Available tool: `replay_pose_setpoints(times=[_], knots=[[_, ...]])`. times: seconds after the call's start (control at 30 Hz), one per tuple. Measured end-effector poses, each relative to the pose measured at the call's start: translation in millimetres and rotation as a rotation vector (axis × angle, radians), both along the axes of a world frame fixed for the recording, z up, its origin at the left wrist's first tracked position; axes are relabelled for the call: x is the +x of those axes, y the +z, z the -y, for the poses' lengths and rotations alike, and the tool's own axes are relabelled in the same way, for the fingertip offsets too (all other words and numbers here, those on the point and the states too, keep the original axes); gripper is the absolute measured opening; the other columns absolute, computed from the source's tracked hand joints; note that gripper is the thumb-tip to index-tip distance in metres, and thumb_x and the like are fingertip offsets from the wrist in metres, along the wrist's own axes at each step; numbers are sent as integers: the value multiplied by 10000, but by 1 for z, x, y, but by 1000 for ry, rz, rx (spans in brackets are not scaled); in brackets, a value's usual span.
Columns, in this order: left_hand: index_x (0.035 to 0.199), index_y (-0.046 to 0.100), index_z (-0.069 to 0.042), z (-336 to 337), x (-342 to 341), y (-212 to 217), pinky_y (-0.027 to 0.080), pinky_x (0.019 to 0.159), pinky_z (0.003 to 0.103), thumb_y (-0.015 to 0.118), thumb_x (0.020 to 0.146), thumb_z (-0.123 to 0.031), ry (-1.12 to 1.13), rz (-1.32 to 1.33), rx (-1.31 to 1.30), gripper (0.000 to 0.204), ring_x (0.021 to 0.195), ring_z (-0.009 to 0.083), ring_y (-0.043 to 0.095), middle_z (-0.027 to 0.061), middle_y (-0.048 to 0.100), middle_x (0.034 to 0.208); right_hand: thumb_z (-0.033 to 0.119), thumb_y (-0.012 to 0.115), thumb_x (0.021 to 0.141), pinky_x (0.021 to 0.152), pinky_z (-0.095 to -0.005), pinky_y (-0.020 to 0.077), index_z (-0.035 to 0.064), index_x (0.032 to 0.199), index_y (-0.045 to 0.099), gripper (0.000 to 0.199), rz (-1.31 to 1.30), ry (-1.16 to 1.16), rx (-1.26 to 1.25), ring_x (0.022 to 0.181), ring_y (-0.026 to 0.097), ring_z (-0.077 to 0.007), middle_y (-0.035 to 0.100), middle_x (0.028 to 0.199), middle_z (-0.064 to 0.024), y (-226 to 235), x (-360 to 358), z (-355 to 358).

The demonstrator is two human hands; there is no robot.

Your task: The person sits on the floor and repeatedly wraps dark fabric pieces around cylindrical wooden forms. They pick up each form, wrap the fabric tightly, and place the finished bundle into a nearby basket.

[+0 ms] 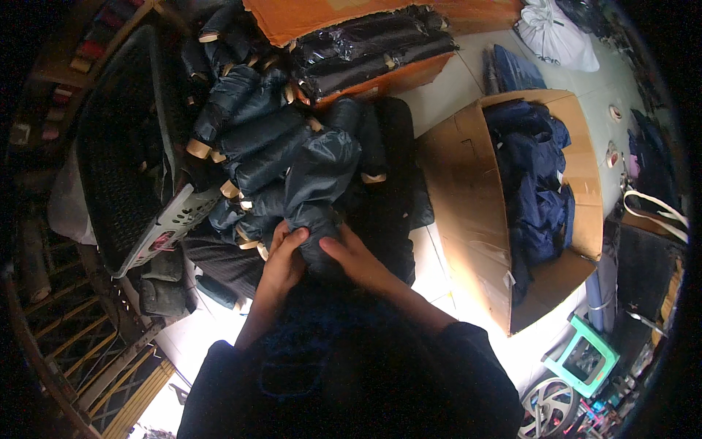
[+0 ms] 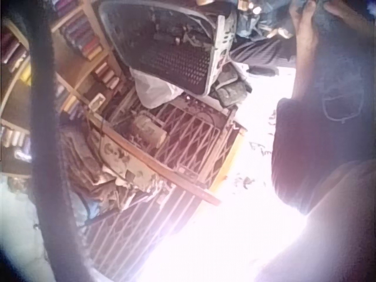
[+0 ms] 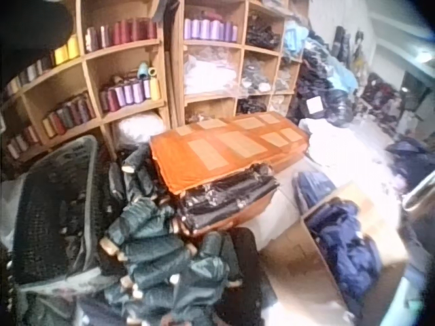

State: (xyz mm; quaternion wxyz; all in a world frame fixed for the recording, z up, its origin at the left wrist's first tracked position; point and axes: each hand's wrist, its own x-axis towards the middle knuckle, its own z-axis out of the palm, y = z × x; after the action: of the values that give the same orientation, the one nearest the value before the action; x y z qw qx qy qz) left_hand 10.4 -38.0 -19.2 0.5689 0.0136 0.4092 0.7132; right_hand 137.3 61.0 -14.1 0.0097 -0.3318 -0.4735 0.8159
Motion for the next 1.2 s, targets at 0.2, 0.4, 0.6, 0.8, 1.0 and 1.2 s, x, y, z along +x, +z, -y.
replay_pose_setpoints(times=[0.2,0.4,0.6,0.8,1.0,1.2], knots=[[1166,527,-14,-3,7,4,416,890,276,643,836,-79,79,-125,-82,356,998,160,559,70,594,1086,330,487,923,1028,-360,304,-9,1330,393,537,21,-46,187,1192,456,-288,485,1275,-192,1,-9,3],[1079,580,-9,-23,-5,4,437,802,285,771,701,-49,630,-1258,-1,426,910,203,556,87,568,979,297,492,925,1018,-359,311,2,1343,346,532,-76,-75,252,1191,450,-284,472,1266,-193,7,-18,-6],[911,663,4,-7,-25,24,467,701,265,697,735,50,291,-1606,-29,185,801,216,590,110,594,923,272,493,926,1006,-362,315,12,1353,270,548,-131,-90,250,1187,434,-258,443,1258,-194,11,-24,-11],[843,602,-16,-10,-40,28,422,731,340,687,711,54,115,-1577,-25,172,801,276,547,126,577,893,231,513,922,969,-338,342,-5,1303,331,483,-101,-86,358,1131,467,-228,489,1199,-177,15,-26,-13],[886,541,-17,-10,-28,23,397,717,369,627,734,83,132,-1677,71,201,768,292,522,121,564,885,219,516,923,924,-339,381,-14,1261,372,436,-102,-197,420,1054,519,-219,535,1127,-172,14,-29,-6],[905,581,-14,-9,-27,34,399,700,342,673,716,21,144,-1595,40,214,755,266,553,108,588,855,197,521,916,859,-377,437,-9,1282,365,449,-94,-52,617,1008,592,-312,582,1057,-238,29,-31,-16]])
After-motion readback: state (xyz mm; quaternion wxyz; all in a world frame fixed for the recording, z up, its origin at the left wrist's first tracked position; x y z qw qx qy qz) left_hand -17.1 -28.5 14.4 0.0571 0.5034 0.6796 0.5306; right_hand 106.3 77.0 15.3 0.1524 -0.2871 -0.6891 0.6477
